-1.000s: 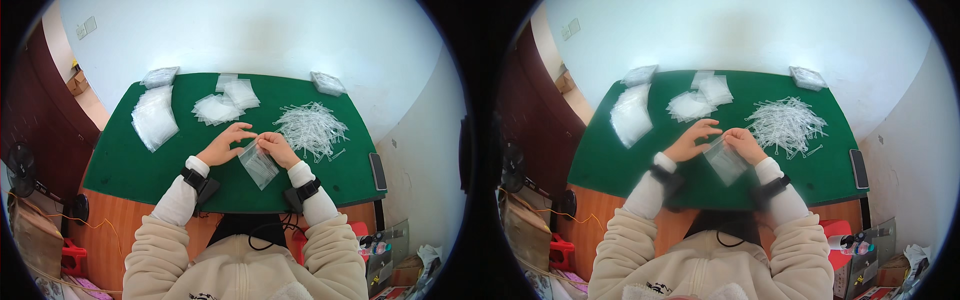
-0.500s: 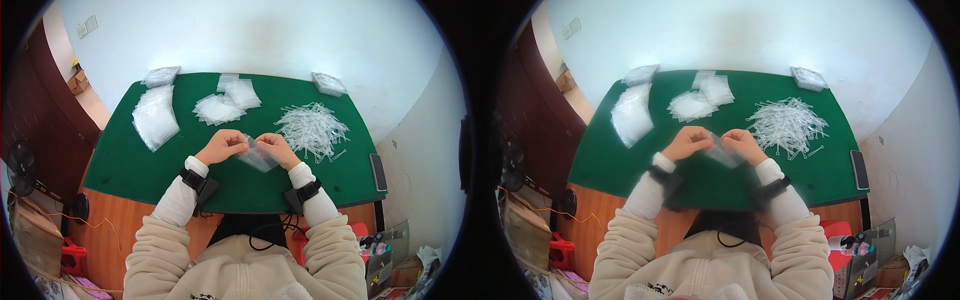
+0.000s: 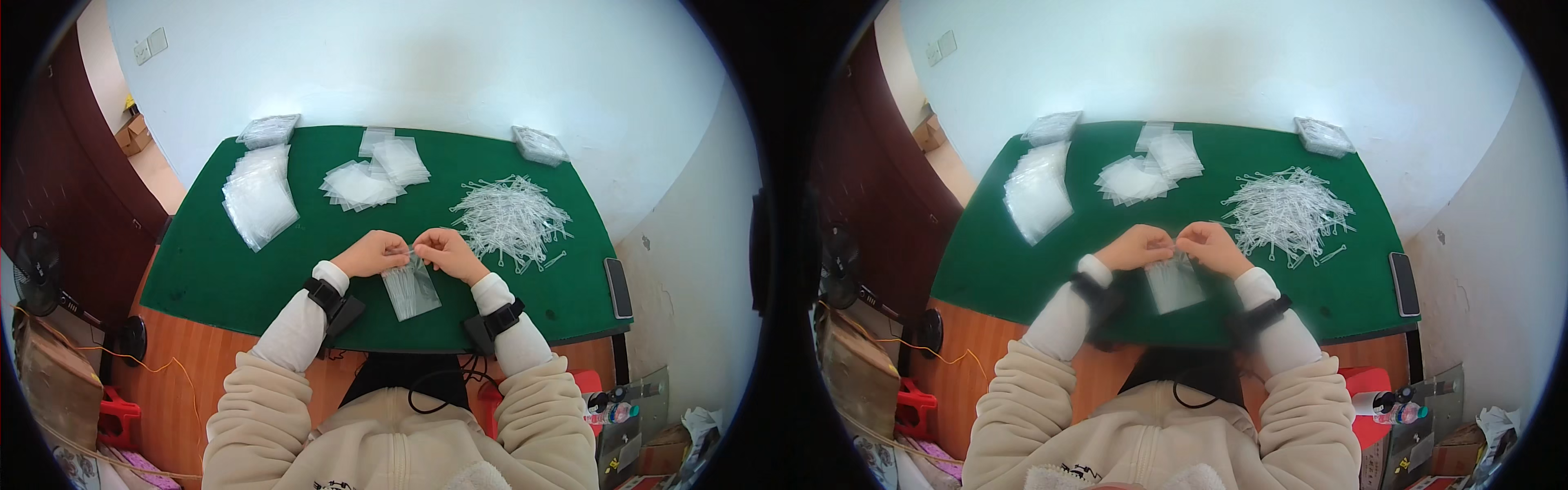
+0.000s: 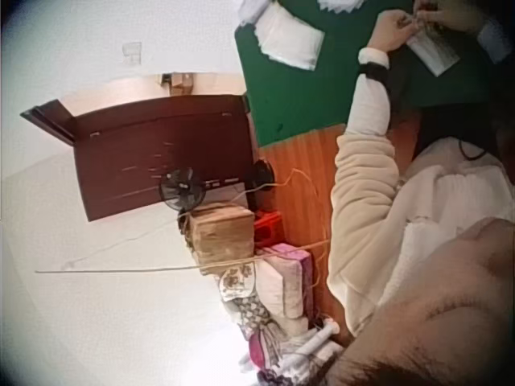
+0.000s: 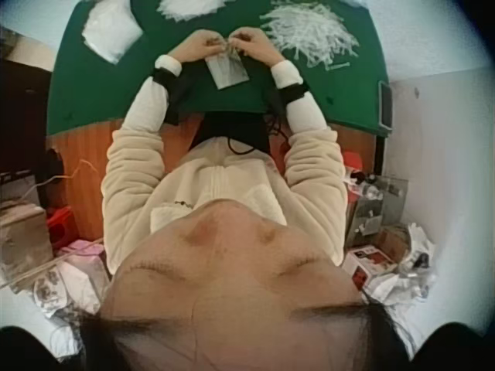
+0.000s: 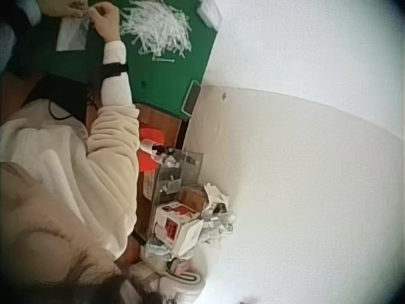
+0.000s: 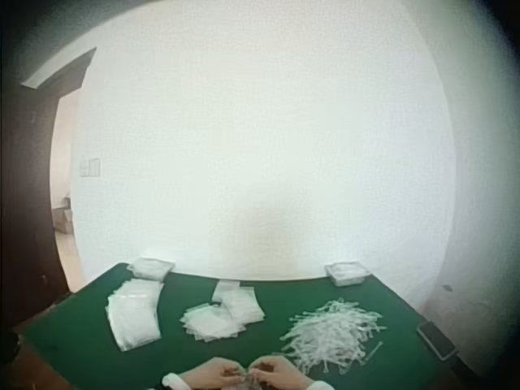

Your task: Packaging small white plastic items into clear sealable bags at a workstation.

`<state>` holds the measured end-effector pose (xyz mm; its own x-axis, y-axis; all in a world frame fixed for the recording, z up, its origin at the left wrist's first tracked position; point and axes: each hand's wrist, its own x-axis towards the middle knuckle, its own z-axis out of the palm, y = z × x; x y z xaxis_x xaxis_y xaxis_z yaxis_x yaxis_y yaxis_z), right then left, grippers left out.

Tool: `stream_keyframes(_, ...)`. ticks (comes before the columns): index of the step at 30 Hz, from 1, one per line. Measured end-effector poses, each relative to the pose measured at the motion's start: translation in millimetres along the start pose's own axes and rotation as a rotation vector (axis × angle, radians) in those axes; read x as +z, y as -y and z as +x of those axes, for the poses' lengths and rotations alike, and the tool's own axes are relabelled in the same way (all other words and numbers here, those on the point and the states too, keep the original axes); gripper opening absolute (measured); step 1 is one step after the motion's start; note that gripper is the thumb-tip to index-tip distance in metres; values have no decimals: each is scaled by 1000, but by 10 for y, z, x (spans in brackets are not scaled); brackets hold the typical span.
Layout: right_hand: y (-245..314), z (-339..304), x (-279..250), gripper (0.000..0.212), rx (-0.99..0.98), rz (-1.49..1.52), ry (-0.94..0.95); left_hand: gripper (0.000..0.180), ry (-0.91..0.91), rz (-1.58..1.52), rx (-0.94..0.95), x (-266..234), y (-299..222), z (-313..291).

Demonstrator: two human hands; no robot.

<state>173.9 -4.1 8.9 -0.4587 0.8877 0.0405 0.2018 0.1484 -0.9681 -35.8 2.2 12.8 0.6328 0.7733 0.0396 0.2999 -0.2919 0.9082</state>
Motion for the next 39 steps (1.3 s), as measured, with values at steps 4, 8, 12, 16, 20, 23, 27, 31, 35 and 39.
stream_keyframes(4, -77, 21, -3, 13, -130, -69, -55, 18, 15, 98, 72, 28, -2, 12)
stream_keyframes(8, -59, 8, -18, 14, -104, -150, -61, 20, 5, 120, 92, 58, 5, 33)
stream_keyframes(12, -83, 10, -11, 14, -139, -185, -82, 20, -43, 158, 97, 73, 32, 41)
stream_keyframes(16, -86, 2, -15, 14, -195, -283, -67, 19, -98, 207, 148, 79, 64, 31)
stream_keyframes(20, -163, 7, -56, 12, -200, -291, -187, 19, -159, 209, 149, 55, 79, 42)
stream_keyframes(23, -158, 37, -114, 11, -175, -325, -234, 19, -242, 159, 105, -23, 102, 43)
stream_keyframes(27, -68, 33, -201, 10, -202, -423, -254, 20, -260, 184, 68, -93, 118, 26)
stream_keyframes(31, -107, 34, -94, 10, -344, -494, -215, 19, -240, 180, 81, -20, 111, 91)
stream_keyframes(35, -122, 10, -35, 9, -465, -540, -161, 19, -221, 276, 183, 97, 131, 75)
stream_keyframes(39, -77, -5, 11, 10, -447, -536, -138, 17, -221, 302, 199, 149, 119, 35)
